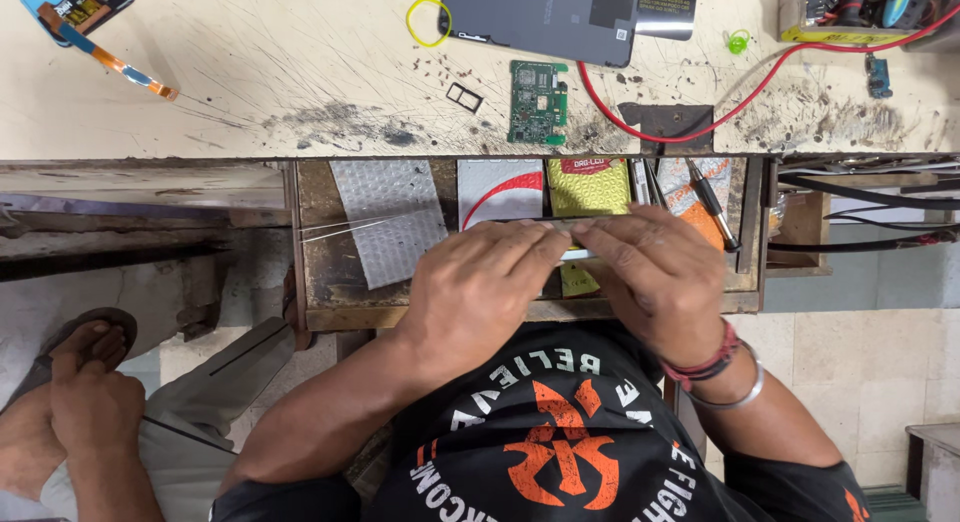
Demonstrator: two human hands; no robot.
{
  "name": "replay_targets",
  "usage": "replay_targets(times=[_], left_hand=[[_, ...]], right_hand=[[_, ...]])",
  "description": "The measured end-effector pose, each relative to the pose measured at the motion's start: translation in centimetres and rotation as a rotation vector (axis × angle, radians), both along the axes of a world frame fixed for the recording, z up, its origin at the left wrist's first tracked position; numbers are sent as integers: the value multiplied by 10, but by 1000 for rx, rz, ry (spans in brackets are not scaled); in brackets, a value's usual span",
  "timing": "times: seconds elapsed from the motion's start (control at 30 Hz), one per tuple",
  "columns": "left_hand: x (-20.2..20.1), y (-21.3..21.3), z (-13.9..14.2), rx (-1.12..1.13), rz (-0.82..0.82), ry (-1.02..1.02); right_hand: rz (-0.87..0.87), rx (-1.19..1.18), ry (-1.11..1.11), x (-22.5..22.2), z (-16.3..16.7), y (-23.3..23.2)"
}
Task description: The person solders a green circuit board on the workbench with a soldering iron, then picks up a smartphone and presses its screen to test it. They then disassemble a phone body on the bench, manipulate its internal components, and use a screwdriver on the device.
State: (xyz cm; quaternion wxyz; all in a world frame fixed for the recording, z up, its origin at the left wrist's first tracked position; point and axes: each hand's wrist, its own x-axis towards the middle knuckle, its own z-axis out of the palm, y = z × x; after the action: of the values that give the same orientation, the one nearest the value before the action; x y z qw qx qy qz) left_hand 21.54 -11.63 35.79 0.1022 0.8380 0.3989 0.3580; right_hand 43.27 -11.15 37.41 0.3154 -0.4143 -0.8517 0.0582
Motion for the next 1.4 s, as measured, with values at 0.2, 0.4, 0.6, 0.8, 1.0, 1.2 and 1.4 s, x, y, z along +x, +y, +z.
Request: replay_targets(times=[0.2, 0.4, 0.6, 0.8, 1.0, 1.2, 1.4], left_hand=[[3, 2, 9, -4, -12, -15], [0, 12, 6, -349, 20, -400], [5, 0, -1, -503, -137, -662], [10, -3, 2, -392, -149, -552], [12, -3, 12, -341, -121, -473], [16, 2, 11, -362, -104, -389], [12, -7, 4, -319, -42, -90]], right_hand=[[-46, -56, 80, 3, -16, -2], [-61, -323, 484, 18, -32, -5], [59, -409, 626, 17, -33, -8], [54, -379, 593, 26, -23, -14], [102, -411, 701, 35, -41, -16], [120, -478, 1074, 35, -50, -21], [34, -411, 848, 28, -20, -13]])
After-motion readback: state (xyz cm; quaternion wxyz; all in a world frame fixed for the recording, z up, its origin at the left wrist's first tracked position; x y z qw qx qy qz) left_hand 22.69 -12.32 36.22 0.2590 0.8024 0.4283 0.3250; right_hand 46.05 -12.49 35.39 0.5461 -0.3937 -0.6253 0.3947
